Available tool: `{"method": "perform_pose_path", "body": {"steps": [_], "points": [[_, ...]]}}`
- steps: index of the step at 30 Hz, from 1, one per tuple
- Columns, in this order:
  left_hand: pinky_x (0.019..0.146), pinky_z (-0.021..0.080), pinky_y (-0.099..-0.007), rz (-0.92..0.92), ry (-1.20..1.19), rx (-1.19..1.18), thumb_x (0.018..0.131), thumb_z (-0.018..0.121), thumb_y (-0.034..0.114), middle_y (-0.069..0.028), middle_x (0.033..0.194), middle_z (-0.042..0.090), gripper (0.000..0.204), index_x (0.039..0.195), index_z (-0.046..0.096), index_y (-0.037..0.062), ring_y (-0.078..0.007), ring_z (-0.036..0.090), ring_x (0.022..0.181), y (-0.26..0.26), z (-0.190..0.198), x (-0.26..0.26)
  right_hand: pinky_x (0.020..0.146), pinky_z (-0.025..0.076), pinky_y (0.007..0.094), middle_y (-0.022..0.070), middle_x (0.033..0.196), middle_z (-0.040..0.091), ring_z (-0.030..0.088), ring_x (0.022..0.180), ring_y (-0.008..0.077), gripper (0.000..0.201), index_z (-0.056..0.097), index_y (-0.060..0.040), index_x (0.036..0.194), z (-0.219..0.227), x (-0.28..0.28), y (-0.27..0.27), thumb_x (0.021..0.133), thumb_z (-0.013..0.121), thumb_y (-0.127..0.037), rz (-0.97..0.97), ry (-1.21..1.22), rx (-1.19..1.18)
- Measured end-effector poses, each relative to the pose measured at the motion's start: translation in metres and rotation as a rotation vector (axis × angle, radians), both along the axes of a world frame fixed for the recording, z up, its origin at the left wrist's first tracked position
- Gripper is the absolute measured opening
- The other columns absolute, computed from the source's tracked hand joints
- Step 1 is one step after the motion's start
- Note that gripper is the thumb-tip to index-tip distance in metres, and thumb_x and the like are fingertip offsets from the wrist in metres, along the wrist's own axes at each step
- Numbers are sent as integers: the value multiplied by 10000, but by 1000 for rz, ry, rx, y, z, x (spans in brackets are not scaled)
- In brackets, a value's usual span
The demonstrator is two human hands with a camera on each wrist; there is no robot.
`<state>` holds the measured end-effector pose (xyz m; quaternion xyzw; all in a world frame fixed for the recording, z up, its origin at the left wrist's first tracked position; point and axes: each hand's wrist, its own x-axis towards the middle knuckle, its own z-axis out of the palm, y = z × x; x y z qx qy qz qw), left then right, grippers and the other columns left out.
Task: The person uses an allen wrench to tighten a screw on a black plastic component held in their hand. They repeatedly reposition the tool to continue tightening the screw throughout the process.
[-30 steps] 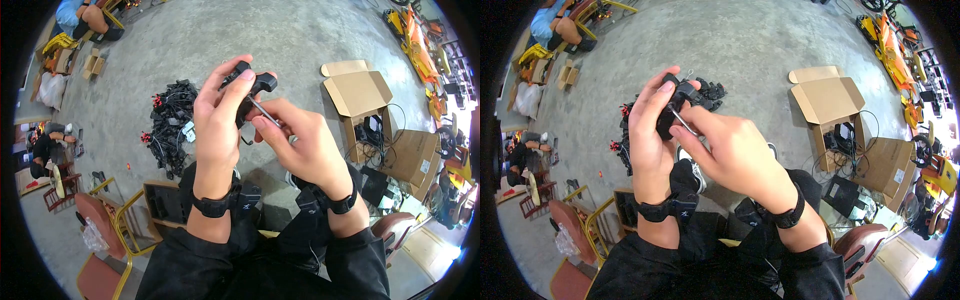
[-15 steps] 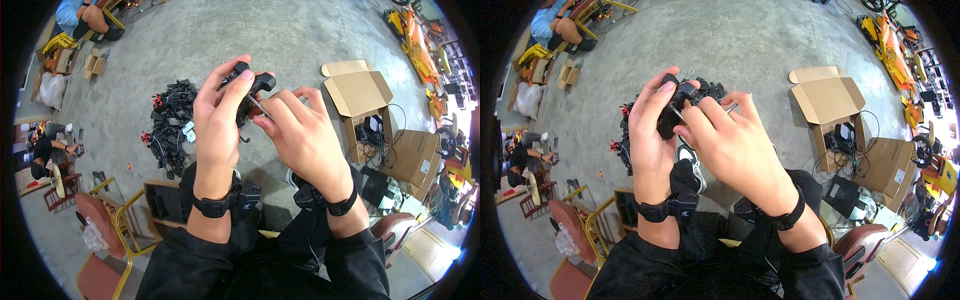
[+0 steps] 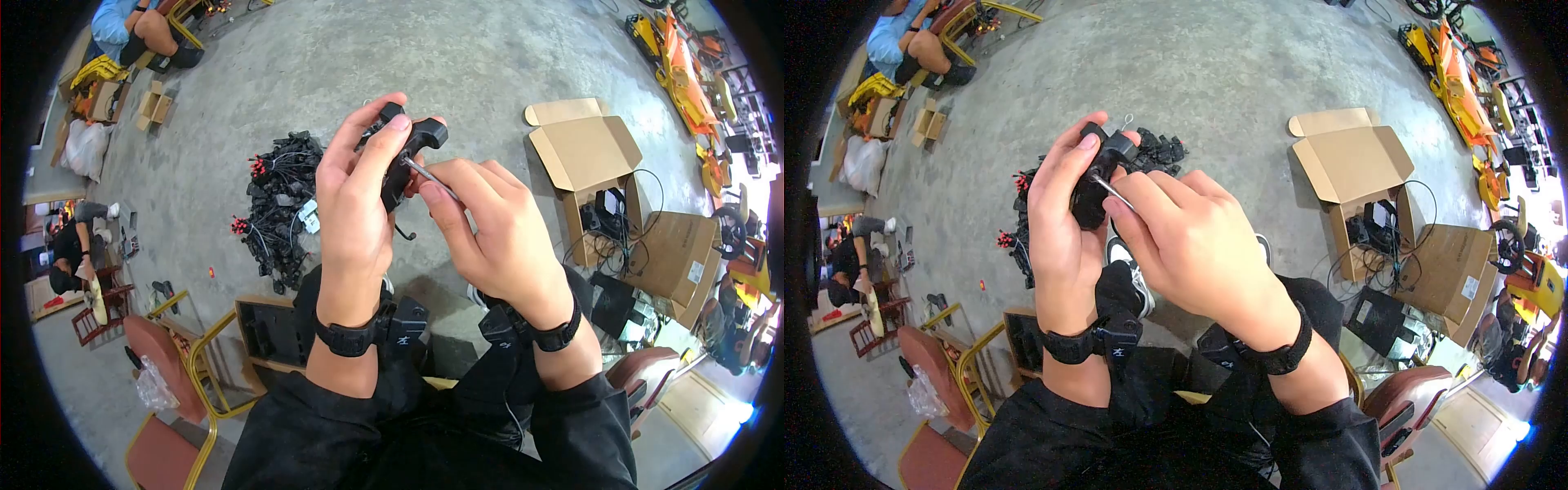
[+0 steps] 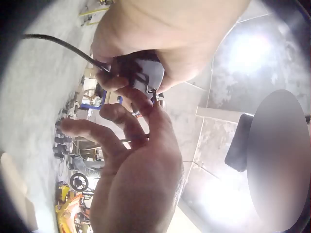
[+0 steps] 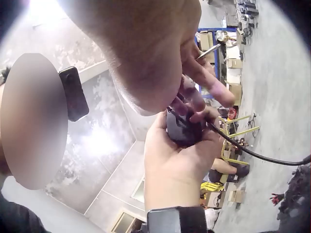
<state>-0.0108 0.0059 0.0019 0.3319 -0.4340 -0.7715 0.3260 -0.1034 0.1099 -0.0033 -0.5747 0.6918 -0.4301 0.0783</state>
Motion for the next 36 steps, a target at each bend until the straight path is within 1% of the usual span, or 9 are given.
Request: {"method": "perform_pose_path", "body": {"steps": [7, 10, 12, 15, 17, 21, 23, 32, 36], "points": [[824, 515, -295, 10, -27, -22, 931, 544, 112, -199, 1026, 675, 308, 1198, 553, -42, -203, 665, 888, 1, -2, -3, 657, 446, 324, 47, 696, 561, 548, 591, 241, 124, 623, -66, 944, -4, -3, -1, 844, 654, -132, -27, 271, -53], [583, 408, -208, 11, -1, -24, 907, 630, 143, -107, 947, 720, 305, 1185, 581, 28, -53, 545, 677, 0, -5, -2, 676, 449, 320, 49, 698, 567, 555, 590, 240, 124, 623, -65, 939, -4, -3, -1, 840, 658, -131, -21, 259, -58], [799, 507, -270, -20, -30, -58, 929, 553, 109, -184, 1009, 683, 312, 1203, 554, -38, -164, 658, 847, 1, -3, -1, 684, 450, 317, 50, 698, 569, 556, 581, 242, 126, 622, -64, 937, -4, -4, -1, 837, 661, -131, -22, 206, -73], [770, 504, -252, -12, -37, -66, 930, 551, 117, -180, 1001, 687, 317, 1209, 552, -35, -141, 651, 818, 1, -4, -2, 672, 460, 339, 70, 717, 596, 562, 586, 262, 121, 614, -46, 942, 0, -2, 0, 862, 637, -135, -9, 160, -54], [760, 507, -251, -24, -32, -62, 932, 549, 121, -183, 1004, 685, 320, 1211, 551, -36, -142, 651, 812, 2, -1, -1, 651, 462, 380, 104, 746, 619, 573, 613, 299, 120, 604, -24, 953, 7, 5, 1, 899, 593, -130, -20, -788, 184], [737, 515, -253, -9, 18, -37, 937, 542, 129, -193, 1013, 680, 322, 1213, 548, -36, -147, 652, 802, 1, -3, -2, 632, 455, 414, 137, 777, 630, 588, 670, 326, 126, 599, -12, 966, 16, 3, 3, 924, 556, -122, 11, -1039, 287], [666, 482, -240, 13, 45, 10, 923, 579, 126, -152, 964, 694, 306, 1196, 567, -14, -113, 603, 724, 1, -3, -2, 640, 450, 405, 134, 773, 627, 589, 673, 318, 118, 601, -14, 961, 4, 5, 1, 920, 563, -117, -5, -532, 87], [589, 419, -212, 5, 41, -4, 907, 627, 132, -109, 951, 713, 296, 1181, 589, 28, -55, 538, 648, -1, -5, -1, 752, 444, 360, 78, 721, 578, 586, 659, 270, 108, 622, -44, 948, -2, -4, -3, 862, 630, -109, -17, 303, -88], [599, 431, -214, 7, 43, -14, 907, 631, 126, -110, 956, 714, 308, 1194, 578, 26, -57, 545, 655, 0, -6, -3, 758, 462, 358, 74, 746, 583, 584, 635, 268, 88, 613, -46, 936, -5, -4, -4, 876, 613, -109, -25, 280, -131]]}}
